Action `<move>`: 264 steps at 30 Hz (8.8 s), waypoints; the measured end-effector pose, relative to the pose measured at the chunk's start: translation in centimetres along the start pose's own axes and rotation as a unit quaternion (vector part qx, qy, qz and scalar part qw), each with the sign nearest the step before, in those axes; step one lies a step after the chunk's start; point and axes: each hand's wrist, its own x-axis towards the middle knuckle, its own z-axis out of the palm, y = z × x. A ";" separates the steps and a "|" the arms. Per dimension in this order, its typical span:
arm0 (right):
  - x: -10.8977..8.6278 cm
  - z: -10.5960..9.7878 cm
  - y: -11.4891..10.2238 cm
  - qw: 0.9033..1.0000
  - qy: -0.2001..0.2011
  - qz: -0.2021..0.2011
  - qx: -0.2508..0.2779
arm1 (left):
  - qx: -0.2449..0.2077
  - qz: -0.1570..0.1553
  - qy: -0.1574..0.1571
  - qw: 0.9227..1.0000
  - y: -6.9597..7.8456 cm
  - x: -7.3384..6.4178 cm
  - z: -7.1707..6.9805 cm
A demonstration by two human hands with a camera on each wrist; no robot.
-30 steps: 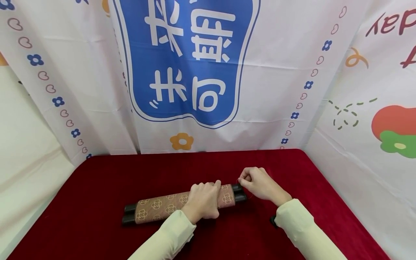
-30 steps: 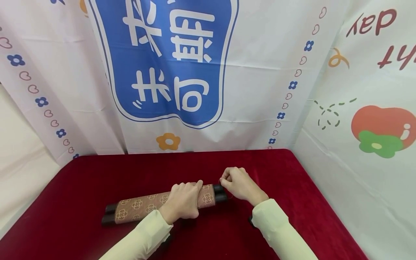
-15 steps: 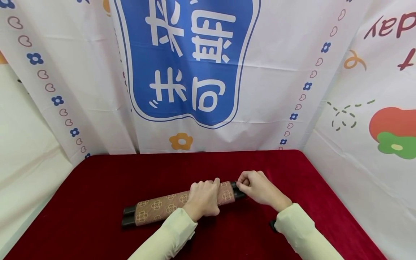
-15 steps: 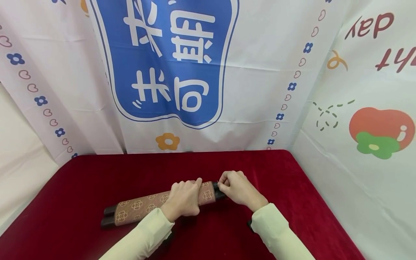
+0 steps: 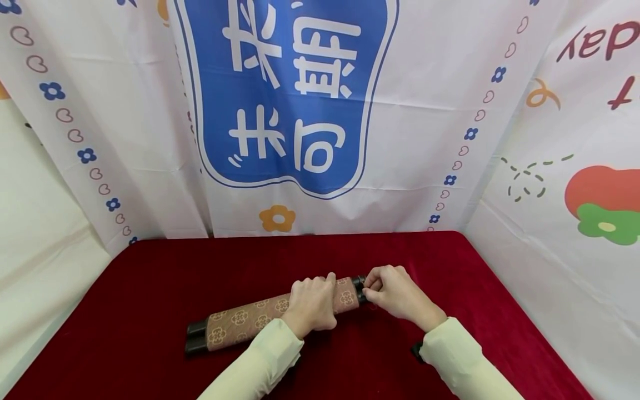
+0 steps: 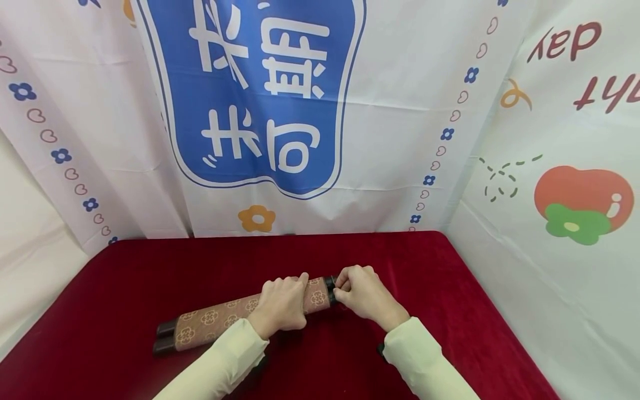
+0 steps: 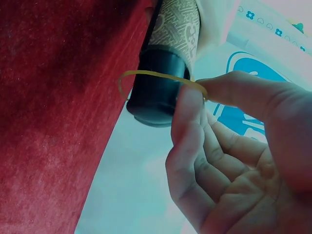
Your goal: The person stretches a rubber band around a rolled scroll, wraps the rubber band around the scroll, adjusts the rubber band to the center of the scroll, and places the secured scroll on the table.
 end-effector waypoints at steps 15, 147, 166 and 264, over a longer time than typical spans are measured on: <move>1.0 0.6 -1.0 1.000 0.019 0.008 -0.006 | -0.003 0.006 0.001 1.000 0.3 0.1 0.3; -4.2 6.4 -3.3 0.846 0.113 -0.198 -0.483 | -0.212 -0.054 -0.041 0.975 -5.0 5.2 -4.7; -2.2 2.7 -2.5 0.940 0.172 -0.046 -0.290 | -0.163 0.018 0.024 0.986 -4.2 5.2 -3.2; 2.2 2.6 0.9 0.982 0.100 0.110 0.113 | -0.093 0.111 0.035 0.989 -3.1 -0.1 -2.8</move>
